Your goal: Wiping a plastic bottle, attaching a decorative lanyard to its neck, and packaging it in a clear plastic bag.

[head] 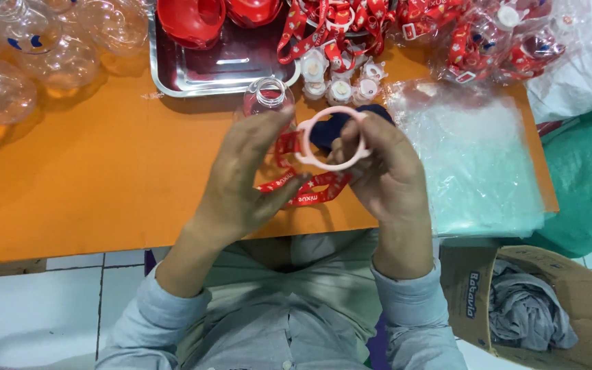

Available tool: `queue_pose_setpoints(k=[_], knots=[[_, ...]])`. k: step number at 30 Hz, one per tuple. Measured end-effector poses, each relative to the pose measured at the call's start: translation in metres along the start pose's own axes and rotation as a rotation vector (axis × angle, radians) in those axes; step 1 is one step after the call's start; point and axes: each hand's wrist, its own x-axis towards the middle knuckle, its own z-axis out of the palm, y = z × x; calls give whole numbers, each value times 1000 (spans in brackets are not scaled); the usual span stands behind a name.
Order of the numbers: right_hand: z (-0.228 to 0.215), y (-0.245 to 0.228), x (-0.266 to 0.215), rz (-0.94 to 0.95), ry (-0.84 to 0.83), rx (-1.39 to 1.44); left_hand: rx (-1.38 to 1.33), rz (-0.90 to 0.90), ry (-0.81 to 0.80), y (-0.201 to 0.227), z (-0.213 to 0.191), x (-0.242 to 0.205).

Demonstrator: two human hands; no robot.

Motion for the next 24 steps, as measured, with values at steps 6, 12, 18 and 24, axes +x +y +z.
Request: queue_pose_setpoints(k=[6, 12, 18, 24], knots=[[0, -5, 1, 45, -223, -128, -215, -98, -12, -1, -3, 16], [13, -16, -6, -34, -334, -633, -401, -260, -31, 5, -29, 31], [16, -26, -4, -199, -346, -919, -464, -374, -91, -7, -44, 35], [-32, -31, 4, -62, -398, -750, -1005, -561, -361, -35, -50, 31]])
